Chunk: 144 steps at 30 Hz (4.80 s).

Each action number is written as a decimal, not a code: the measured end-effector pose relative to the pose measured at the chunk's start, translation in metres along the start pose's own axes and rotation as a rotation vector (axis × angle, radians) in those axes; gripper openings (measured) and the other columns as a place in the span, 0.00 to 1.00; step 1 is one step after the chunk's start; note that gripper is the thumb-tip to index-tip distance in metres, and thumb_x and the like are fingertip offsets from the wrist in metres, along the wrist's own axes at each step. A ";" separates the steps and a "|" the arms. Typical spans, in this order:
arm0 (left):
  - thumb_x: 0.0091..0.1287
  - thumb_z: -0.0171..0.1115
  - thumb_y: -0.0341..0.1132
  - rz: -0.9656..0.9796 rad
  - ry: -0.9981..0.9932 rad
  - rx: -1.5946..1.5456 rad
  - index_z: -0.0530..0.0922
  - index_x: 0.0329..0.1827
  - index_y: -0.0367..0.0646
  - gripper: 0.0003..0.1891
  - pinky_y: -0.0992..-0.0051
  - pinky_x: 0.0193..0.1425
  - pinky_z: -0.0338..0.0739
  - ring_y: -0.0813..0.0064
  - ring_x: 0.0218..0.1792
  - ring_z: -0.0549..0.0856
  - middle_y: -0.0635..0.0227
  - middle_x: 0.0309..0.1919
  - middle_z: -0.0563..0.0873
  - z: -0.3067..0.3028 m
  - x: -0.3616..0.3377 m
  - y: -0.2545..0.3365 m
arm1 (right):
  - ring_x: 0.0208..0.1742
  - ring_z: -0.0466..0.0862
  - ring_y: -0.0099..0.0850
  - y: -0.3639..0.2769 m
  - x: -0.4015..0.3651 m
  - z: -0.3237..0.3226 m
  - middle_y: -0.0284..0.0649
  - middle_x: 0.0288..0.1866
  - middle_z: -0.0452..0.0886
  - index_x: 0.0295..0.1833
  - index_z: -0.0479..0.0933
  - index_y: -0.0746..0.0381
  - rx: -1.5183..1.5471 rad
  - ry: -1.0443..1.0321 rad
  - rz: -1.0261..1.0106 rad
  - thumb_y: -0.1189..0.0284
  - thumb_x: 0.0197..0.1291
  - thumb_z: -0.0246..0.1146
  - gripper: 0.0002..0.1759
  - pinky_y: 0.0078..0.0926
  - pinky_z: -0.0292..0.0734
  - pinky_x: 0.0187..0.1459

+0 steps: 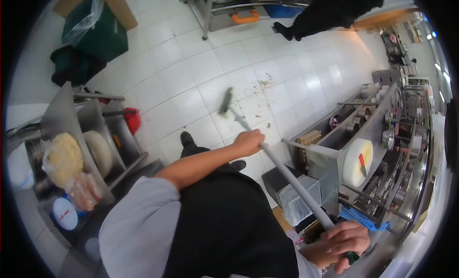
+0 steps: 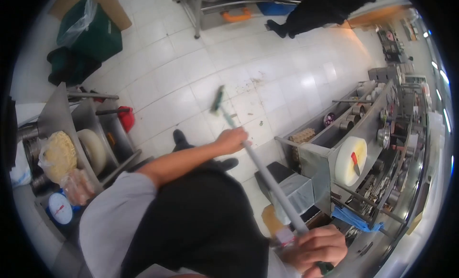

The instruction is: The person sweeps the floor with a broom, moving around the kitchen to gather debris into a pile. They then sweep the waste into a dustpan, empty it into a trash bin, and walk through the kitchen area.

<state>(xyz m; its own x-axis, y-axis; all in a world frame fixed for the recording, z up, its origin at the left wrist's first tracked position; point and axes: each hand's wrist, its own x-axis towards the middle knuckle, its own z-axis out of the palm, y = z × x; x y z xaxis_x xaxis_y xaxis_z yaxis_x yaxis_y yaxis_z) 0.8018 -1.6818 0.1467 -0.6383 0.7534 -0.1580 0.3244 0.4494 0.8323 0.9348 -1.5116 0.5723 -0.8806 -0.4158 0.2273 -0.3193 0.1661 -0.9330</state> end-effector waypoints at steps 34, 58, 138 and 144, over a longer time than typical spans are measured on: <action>0.65 0.71 0.48 -0.392 -0.306 0.162 0.89 0.42 0.46 0.14 0.50 0.54 0.84 0.49 0.50 0.89 0.53 0.45 0.91 0.295 0.020 0.072 | 0.15 0.70 0.35 0.127 -0.221 -0.199 0.38 0.15 0.69 0.20 0.70 0.65 0.397 0.300 0.136 0.63 0.67 0.69 0.26 0.32 0.71 0.21; 0.75 0.66 0.45 0.020 -0.121 0.015 0.86 0.41 0.42 0.14 0.48 0.49 0.84 0.46 0.44 0.89 0.53 0.45 0.87 0.166 0.179 0.093 | 0.21 0.83 0.37 0.037 -0.105 -0.172 0.37 0.18 0.78 0.26 0.77 0.63 -0.034 0.290 0.017 0.54 0.72 0.71 0.27 0.26 0.78 0.21; 0.63 0.77 0.55 -0.728 -0.023 0.370 0.88 0.39 0.43 0.22 0.50 0.55 0.83 0.46 0.50 0.89 0.51 0.44 0.91 0.059 0.031 -0.104 | 0.42 0.86 0.39 0.312 -0.055 -0.209 0.43 0.29 0.77 0.26 0.73 0.67 0.742 0.326 0.428 0.70 0.78 0.59 0.22 0.38 0.89 0.46; 0.64 0.75 0.51 -0.580 -0.105 0.292 0.89 0.50 0.46 0.20 0.50 0.59 0.84 0.45 0.53 0.89 0.50 0.48 0.91 0.166 0.069 -0.109 | 0.36 0.82 0.37 0.278 -0.060 -0.248 0.41 0.26 0.78 0.21 0.71 0.65 0.533 -0.074 0.208 0.70 0.74 0.63 0.24 0.36 0.81 0.39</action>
<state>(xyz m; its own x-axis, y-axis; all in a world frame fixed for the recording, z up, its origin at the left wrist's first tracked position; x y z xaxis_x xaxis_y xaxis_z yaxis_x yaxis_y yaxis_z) 0.8383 -1.5987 -0.0432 -0.7000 0.3859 -0.6008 0.1334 0.8973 0.4208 0.8118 -1.2186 0.3684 -0.8729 -0.4874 0.0222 0.0952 -0.2149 -0.9720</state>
